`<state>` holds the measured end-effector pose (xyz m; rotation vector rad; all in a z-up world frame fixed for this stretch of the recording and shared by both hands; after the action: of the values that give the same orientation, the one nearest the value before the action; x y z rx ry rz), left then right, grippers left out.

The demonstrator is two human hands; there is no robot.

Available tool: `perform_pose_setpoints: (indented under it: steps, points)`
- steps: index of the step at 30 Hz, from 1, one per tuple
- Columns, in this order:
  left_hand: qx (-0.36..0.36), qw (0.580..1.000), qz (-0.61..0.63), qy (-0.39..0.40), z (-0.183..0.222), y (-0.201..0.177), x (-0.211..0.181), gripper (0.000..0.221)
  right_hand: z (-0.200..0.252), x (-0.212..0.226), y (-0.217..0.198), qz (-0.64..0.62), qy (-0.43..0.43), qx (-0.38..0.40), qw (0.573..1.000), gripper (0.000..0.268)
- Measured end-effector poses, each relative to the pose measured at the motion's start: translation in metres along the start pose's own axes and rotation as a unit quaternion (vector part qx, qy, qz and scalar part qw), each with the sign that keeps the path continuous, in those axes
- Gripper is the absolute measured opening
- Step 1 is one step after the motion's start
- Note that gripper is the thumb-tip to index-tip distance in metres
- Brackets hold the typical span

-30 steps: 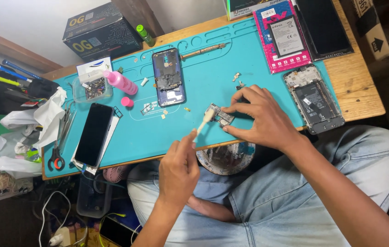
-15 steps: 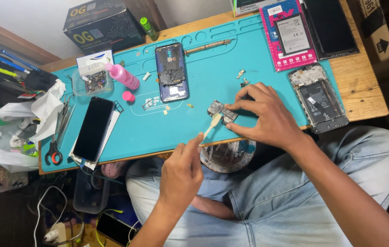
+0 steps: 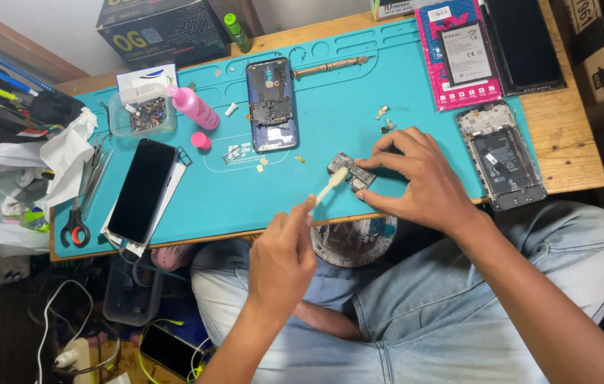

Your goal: Cleaning a mobile phone circuit board using a toothbrush and cleaning solution from a squeeze bottle.

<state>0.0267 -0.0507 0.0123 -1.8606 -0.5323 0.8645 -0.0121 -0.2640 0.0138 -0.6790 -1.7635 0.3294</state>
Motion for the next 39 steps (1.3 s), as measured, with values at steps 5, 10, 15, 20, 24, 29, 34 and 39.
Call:
perform_pose_setpoints:
  steps: [5, 10, 15, 20, 24, 29, 34, 39]
  points:
    - [0.017, 1.0, 0.018, -0.003, 0.0, 0.001, -0.005, 0.035, 0.0, 0.001, 0.0, -0.006, 0.003, 0.001, 1.0, 0.026]
    - [0.005, 0.999, 0.034, -0.026, -0.004, -0.003, 0.005, 0.035, 0.001, 0.0, 0.0, -0.002, 0.004, -0.002, 1.0, 0.028]
    - [0.004, 1.0, 0.02, -0.019, -0.007, 0.001, 0.01, 0.035, 0.0, 0.0, -0.001, -0.007, 0.006, 0.001, 1.0, 0.026]
    - [0.03, 0.999, 0.025, -0.006, 0.0, 0.008, -0.004, 0.037, 0.001, 0.005, -0.001, 0.008, -0.013, -0.002, 1.0, 0.032]
    - [0.01, 1.0, 0.023, -0.009, 0.004, 0.003, -0.012, 0.032, 0.001, 0.003, 0.0, -0.009, 0.002, 0.0, 1.0, 0.027]
    - [0.0, 0.999, 0.048, -0.025, -0.002, 0.0, -0.006, 0.032, 0.0, 0.006, 0.001, -0.01, -0.001, 0.011, 1.0, 0.027]
    - [0.008, 1.0, 0.015, 0.005, 0.005, 0.006, -0.019, 0.03, 0.002, 0.001, 0.003, -0.01, 0.001, 0.015, 1.0, 0.029]
    - [0.018, 1.0, 0.012, 0.022, 0.008, 0.007, -0.035, 0.03, 0.001, -0.002, 0.003, -0.007, 0.001, 0.015, 1.0, 0.031]
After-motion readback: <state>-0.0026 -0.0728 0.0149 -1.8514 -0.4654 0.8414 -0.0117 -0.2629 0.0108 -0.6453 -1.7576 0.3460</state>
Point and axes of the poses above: each hand's wrist, its own z-axis away from the middle knuckle, its own y-axis out of the palm, x = y × z, the point moved 10 cm from there along -z, towards the middle knuckle, and after that the axes turned 15 degrees about -z, right-handed, at the moved point
